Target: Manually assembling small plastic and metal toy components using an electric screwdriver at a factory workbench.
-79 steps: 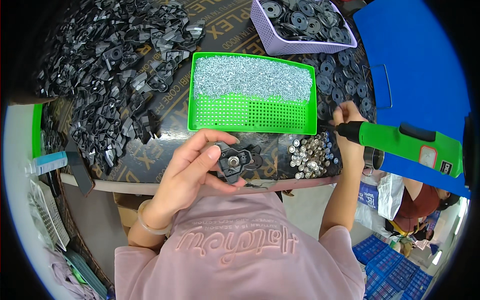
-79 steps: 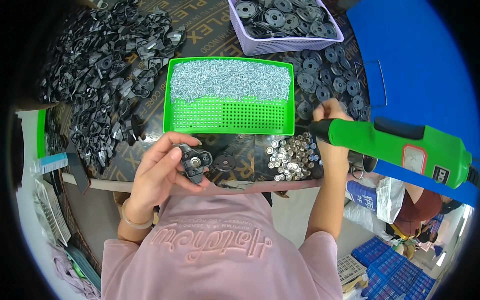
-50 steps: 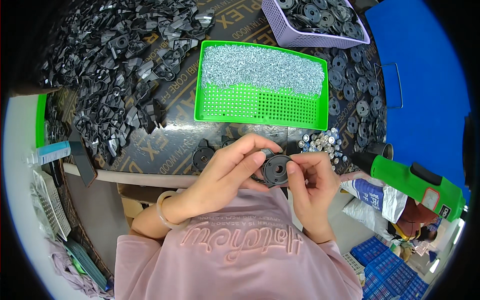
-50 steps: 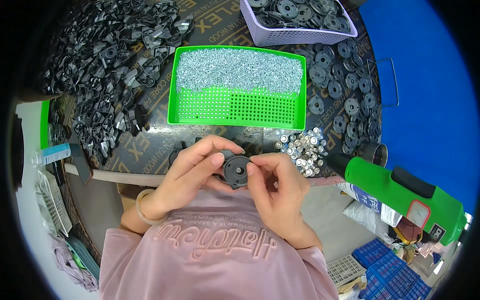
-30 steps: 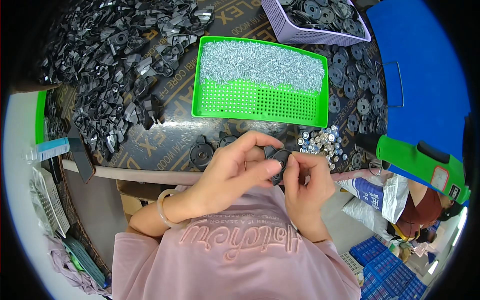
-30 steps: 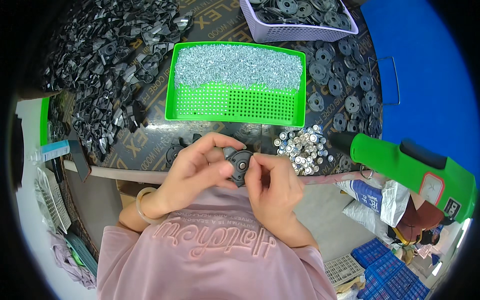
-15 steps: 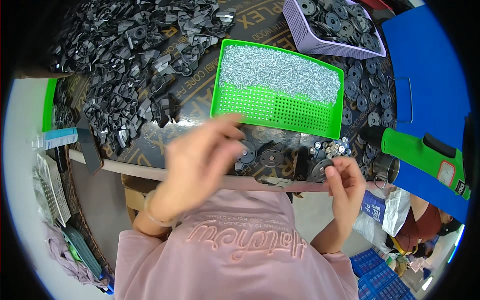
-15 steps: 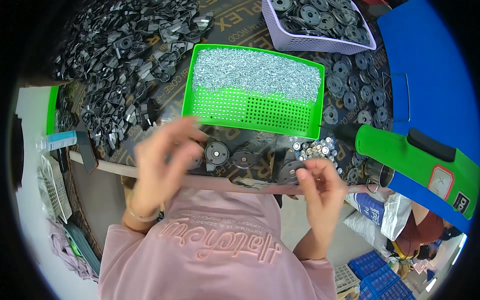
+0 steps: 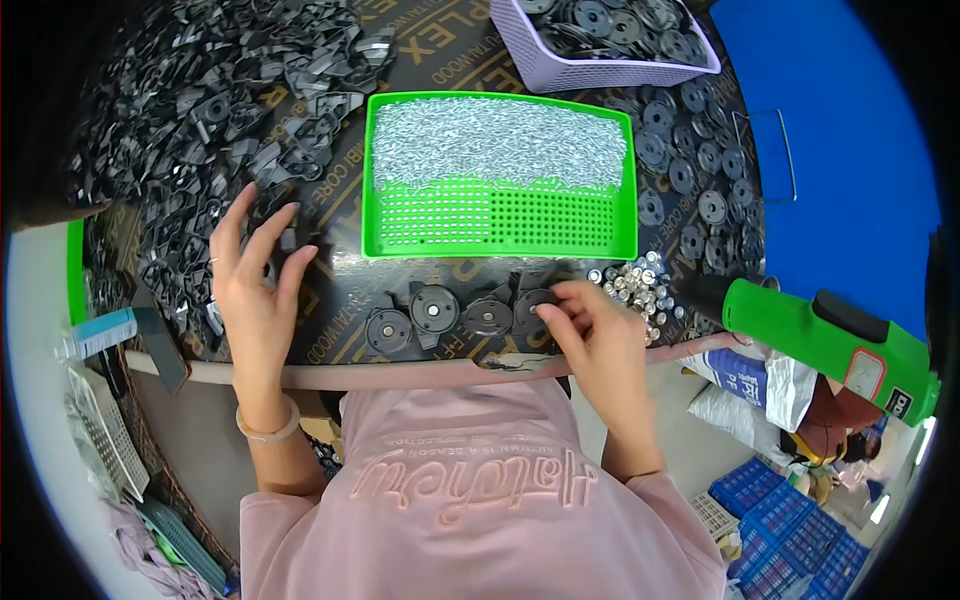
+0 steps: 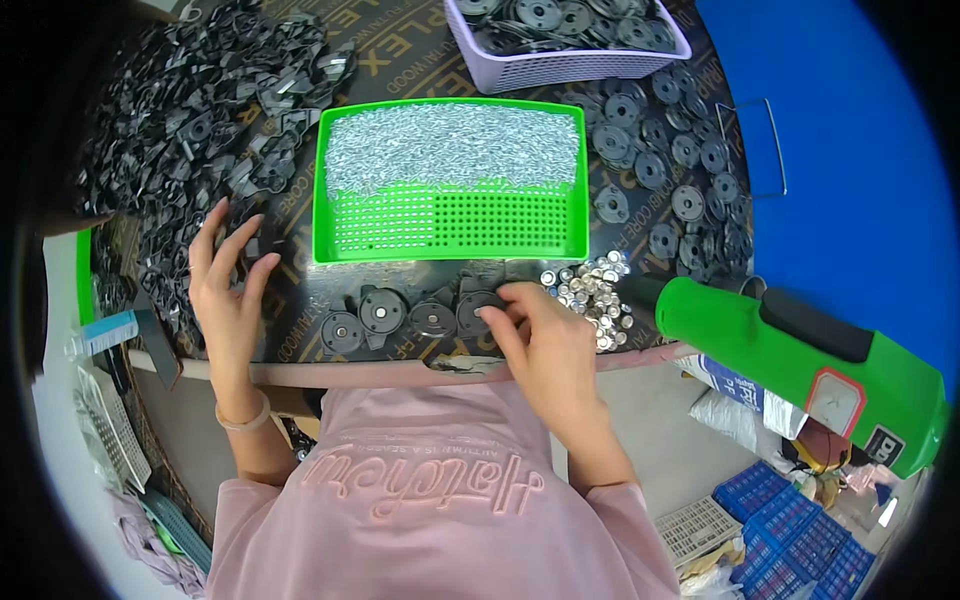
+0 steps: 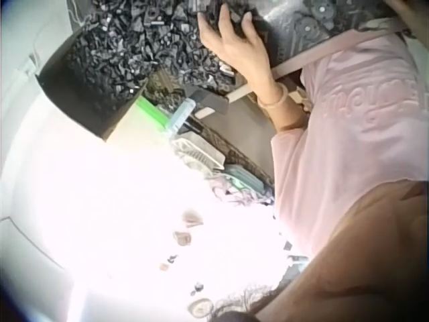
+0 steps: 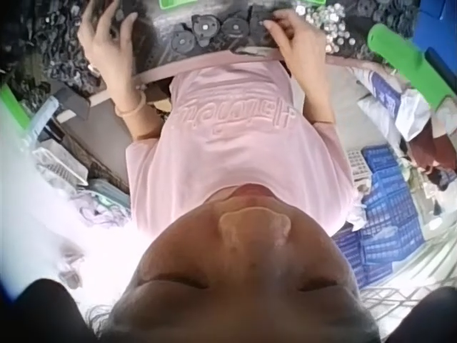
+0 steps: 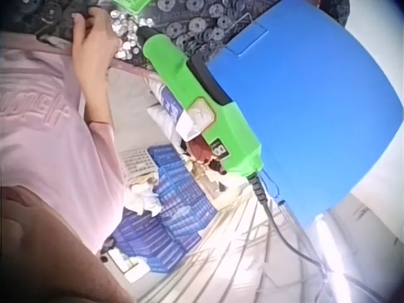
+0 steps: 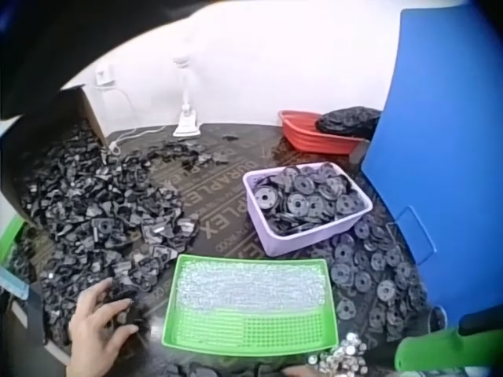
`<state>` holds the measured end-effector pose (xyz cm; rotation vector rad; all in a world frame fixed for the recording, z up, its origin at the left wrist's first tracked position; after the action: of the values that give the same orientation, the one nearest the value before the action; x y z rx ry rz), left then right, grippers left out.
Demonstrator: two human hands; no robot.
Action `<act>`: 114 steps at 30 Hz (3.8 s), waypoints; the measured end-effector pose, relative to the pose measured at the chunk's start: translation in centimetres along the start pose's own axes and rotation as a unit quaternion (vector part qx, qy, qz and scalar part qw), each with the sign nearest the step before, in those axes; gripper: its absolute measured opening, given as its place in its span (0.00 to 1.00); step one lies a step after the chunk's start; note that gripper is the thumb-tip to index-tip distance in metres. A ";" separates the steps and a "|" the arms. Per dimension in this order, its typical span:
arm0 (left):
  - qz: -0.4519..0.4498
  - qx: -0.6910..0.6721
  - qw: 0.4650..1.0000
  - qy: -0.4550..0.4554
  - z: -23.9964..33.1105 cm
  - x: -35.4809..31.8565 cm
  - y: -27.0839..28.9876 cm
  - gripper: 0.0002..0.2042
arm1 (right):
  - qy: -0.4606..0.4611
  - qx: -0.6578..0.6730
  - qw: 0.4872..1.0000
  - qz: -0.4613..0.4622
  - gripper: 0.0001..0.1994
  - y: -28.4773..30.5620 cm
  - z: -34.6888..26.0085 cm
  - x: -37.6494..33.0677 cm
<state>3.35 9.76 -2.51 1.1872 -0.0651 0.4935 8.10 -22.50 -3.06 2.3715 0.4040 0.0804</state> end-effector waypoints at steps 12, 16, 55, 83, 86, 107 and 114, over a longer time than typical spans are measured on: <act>0.041 -0.333 0.935 0.114 -0.2 -0.2 0.2 0.09 | -0.016 -0.132 0.984 0.121 0.04 5.3 4.2 -1.9; 0.015 -0.402 0.909 0.112 2.7 0.0 1.0 0.10 | -0.039 -0.110 0.988 0.105 0.05 5.2 4.2 -1.9; -0.348 -0.470 0.811 -0.002 10.5 -2.6 -0.7 0.29 | 0.130 0.072 0.986 0.080 0.06 3.7 -0.9 -3.5; -0.326 -0.445 0.834 0.002 12.7 -3.5 -1.8 0.26 | 0.415 -0.061 0.907 0.034 0.11 0.6 -4.8 -1.3; -0.309 -0.414 0.856 -0.021 12.8 -3.6 -1.7 0.25 | 0.398 -0.056 0.915 0.030 0.10 0.5 -4.9 -1.1; -0.287 -0.428 0.857 0.003 13.2 -3.6 -1.5 0.29 | 0.287 -0.004 0.954 0.086 0.12 0.6 -4.6 -0.7; -0.308 -0.487 0.816 0.036 12.9 -3.8 -2.4 0.32 | 0.319 -0.059 0.944 0.061 0.12 1.2 -4.6 -0.8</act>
<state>3.58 -3.77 -0.81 0.1262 0.1257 -0.1070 6.92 -20.59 1.17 2.2008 0.5325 0.9205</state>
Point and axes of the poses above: each hand's wrist, its own x-axis towards the middle knuckle, its own y-axis out of the back of the hand, z = x × y, the point moved 3 cm from there along x, towards the middle knuckle, and after that the axes turned 5 degrees about y, right-handed, at the moved point
